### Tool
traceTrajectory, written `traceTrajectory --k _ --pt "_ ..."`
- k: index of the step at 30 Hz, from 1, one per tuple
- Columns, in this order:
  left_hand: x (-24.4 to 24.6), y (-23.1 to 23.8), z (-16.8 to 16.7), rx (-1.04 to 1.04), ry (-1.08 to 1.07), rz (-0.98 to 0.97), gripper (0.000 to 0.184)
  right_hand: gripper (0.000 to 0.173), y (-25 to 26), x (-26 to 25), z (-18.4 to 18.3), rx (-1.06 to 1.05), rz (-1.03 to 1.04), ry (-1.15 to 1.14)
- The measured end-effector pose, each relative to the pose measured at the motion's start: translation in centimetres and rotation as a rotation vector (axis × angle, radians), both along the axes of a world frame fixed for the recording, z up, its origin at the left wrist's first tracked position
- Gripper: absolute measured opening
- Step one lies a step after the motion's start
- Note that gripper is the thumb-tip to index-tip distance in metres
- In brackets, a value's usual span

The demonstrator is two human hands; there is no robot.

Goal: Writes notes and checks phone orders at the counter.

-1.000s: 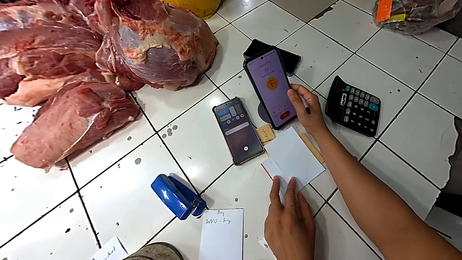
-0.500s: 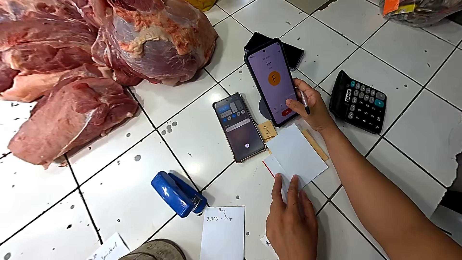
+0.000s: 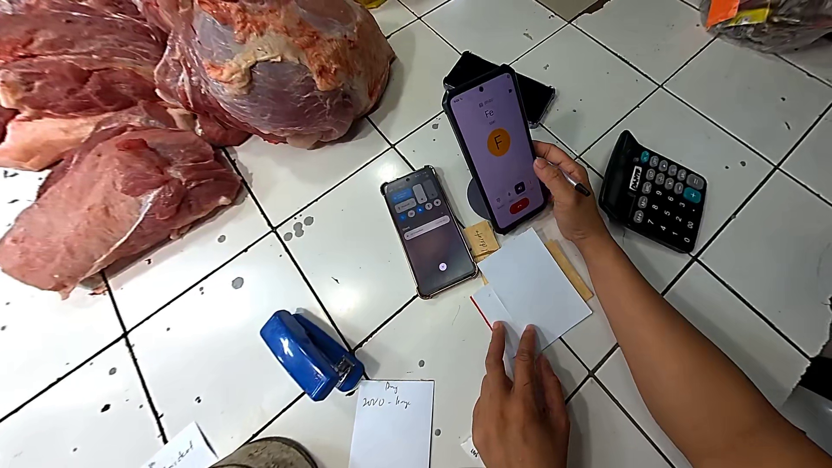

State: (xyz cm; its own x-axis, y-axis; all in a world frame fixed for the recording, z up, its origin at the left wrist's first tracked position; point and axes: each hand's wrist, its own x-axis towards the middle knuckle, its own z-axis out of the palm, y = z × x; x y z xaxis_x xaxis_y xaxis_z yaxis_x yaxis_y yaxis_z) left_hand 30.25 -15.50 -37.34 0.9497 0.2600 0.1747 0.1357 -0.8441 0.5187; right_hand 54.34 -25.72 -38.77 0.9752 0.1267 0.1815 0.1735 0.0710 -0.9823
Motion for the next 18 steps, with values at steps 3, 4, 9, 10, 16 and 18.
traceTrajectory --k 3,4,9,10,16,18 --pt "-0.06 0.03 0.09 -0.006 0.021 -0.004 0.029 0.037 -0.06 -0.43 0.22 0.000 -0.002 0.014" --pt "-0.08 0.02 0.13 -0.007 0.022 -0.004 0.029 0.038 -0.08 -0.70 0.32 -0.009 -0.005 0.027" --pt "-0.09 0.11 0.20 -0.010 0.032 -0.017 0.028 0.039 -0.10 -0.92 0.42 -0.023 -0.002 0.024" --pt "-0.12 0.13 0.18 -0.007 0.034 -0.017 0.028 0.039 -0.07 -0.90 0.39 -0.020 -0.002 0.022" --pt "-0.13 0.25 0.28 -0.033 0.051 -0.036 0.029 0.040 0.02 -0.76 0.40 -0.006 -0.007 0.018" --pt "-0.13 0.26 0.24 -0.044 0.051 -0.039 0.029 0.040 -0.01 -0.73 0.35 -0.003 -0.004 0.020"
